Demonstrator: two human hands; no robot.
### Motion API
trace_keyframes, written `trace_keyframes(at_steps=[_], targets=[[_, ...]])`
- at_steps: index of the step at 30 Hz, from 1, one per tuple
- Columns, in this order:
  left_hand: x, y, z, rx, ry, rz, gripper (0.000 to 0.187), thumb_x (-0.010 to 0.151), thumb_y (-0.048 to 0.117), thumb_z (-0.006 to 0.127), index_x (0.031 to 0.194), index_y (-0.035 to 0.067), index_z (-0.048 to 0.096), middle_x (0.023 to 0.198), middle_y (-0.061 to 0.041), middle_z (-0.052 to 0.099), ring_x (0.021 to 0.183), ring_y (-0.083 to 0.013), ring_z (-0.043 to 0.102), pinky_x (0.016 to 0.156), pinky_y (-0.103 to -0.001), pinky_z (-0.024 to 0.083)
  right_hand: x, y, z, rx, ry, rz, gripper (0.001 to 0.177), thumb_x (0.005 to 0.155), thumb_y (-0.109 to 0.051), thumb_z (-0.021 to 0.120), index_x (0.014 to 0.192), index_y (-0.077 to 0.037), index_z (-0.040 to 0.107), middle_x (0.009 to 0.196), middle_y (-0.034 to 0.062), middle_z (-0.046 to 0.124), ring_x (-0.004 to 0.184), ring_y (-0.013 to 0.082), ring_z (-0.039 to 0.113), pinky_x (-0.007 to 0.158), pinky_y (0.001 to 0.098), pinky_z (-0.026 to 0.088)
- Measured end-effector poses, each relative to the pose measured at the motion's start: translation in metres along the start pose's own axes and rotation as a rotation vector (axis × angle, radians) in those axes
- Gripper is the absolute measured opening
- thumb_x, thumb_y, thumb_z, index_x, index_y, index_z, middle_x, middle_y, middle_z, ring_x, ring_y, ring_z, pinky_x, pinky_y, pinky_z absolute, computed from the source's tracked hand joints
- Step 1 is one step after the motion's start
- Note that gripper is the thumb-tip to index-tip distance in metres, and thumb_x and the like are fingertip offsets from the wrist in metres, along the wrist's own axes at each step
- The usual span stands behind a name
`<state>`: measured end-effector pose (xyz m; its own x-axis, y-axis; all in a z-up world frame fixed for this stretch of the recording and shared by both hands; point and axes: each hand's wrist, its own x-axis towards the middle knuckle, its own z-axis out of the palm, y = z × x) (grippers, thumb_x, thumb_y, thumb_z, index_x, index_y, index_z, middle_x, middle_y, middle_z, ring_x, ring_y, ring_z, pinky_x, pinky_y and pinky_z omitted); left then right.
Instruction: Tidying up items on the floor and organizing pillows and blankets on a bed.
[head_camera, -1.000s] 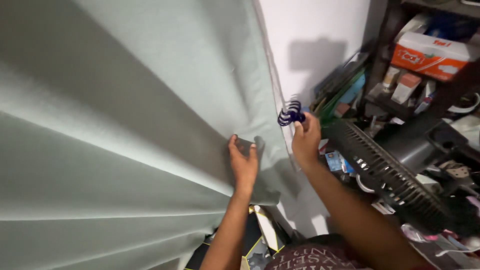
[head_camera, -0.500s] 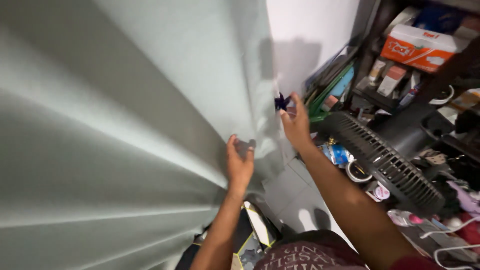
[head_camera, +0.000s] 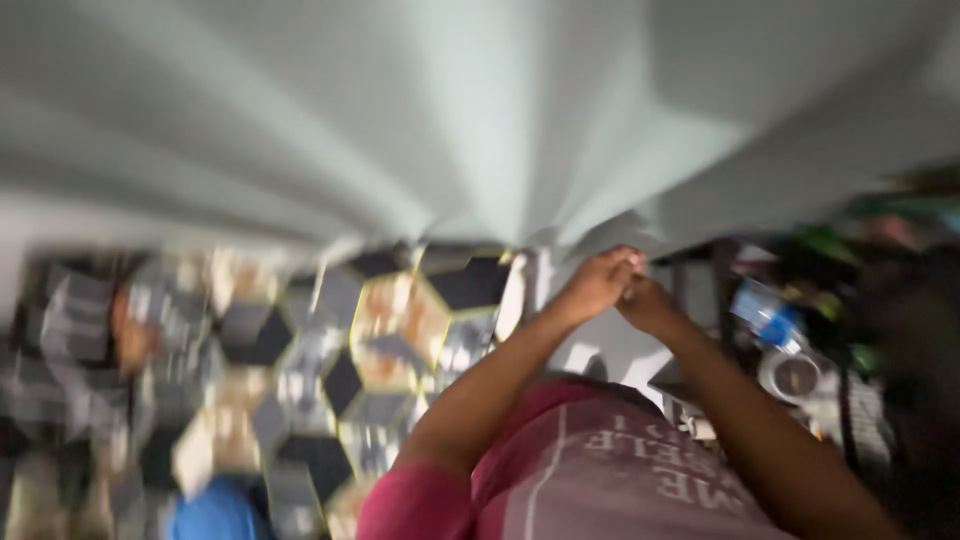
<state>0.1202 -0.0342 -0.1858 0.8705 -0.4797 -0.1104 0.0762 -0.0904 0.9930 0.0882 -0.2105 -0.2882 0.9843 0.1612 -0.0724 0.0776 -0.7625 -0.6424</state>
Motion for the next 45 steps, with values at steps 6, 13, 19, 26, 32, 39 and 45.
trace_keyframes(at_steps=[6,13,19,26,32,39,45], targets=[[-0.111,-0.143,0.001,0.210,0.566,-0.053,0.033,0.105,0.033,0.050,0.099,0.007,0.068,0.092,-0.020,0.073,0.086,-0.0386,0.070,0.078,-0.045,0.055,-0.009,-0.001,0.046,-0.012,-0.468,-0.227,0.031,0.082,-0.027,0.074,0.104,-0.006,0.072,0.097,0.0174,0.075,0.091,0.0338,0.074,0.082,0.0420,0.059],[-0.267,-0.231,0.036,0.118,0.867,-0.370,0.033,0.102,0.033,0.055,0.107,0.003,0.069,0.097,-0.021,0.073,0.089,-0.0393,0.072,0.079,-0.044,0.057,-0.010,0.032,0.119,-0.050,-0.576,-0.237,0.032,0.084,-0.030,0.073,0.107,-0.007,0.073,0.099,0.0157,0.076,0.091,0.0326,0.073,0.082,0.0410,0.057],[-0.355,-0.266,0.068,-0.179,1.102,-0.662,0.038,0.097,0.033,0.061,0.126,0.008,0.059,0.098,-0.017,0.073,0.084,-0.0311,0.075,0.076,-0.041,0.058,-0.028,0.075,0.206,-0.191,-0.795,-0.272,0.028,0.086,-0.032,0.075,0.100,-0.008,0.077,0.096,0.0154,0.077,0.091,0.0291,0.073,0.082,0.0399,0.057],[-0.401,-0.313,0.073,-0.284,1.277,-0.613,0.038,0.099,0.030,0.062,0.130,0.008,0.057,0.092,-0.013,0.073,0.079,-0.0194,0.072,0.074,-0.034,0.057,-0.034,0.055,0.312,0.100,-1.015,0.306,0.030,0.088,-0.030,0.074,0.110,-0.009,0.073,0.093,0.0074,0.074,0.080,0.0225,0.069,0.068,0.0405,0.058],[-0.398,-0.355,0.059,-0.327,1.281,-0.649,0.047,0.097,0.027,0.061,0.139,0.009,0.051,0.100,-0.012,0.074,0.078,-0.0198,0.072,0.075,-0.035,0.057,-0.015,-0.004,0.365,0.184,-0.995,0.532,0.040,0.088,-0.033,0.075,0.120,-0.011,0.067,0.109,0.0081,0.072,0.092,0.0243,0.069,0.077,0.0418,0.058],[-0.352,-0.421,0.083,-0.346,1.380,-0.668,0.047,0.098,0.026,0.060,0.141,0.008,0.051,0.106,-0.015,0.072,0.085,-0.0235,0.072,0.078,-0.035,0.058,0.090,0.150,0.492,0.570,-0.812,1.110,0.054,0.091,-0.039,0.070,0.137,-0.013,0.059,0.135,0.0140,0.056,0.117,0.0364,0.055,0.092,0.0605,0.052],[-0.315,-0.400,0.106,-0.665,1.410,-0.852,0.046,0.096,0.029,0.065,0.135,0.007,0.056,0.096,-0.017,0.073,0.088,-0.0256,0.071,0.082,-0.035,0.056,0.127,0.064,0.510,0.678,-0.727,1.285,0.047,0.094,-0.049,0.063,0.134,-0.026,0.061,0.137,0.0072,0.060,0.125,0.0337,0.052,0.100,0.0614,0.040]])
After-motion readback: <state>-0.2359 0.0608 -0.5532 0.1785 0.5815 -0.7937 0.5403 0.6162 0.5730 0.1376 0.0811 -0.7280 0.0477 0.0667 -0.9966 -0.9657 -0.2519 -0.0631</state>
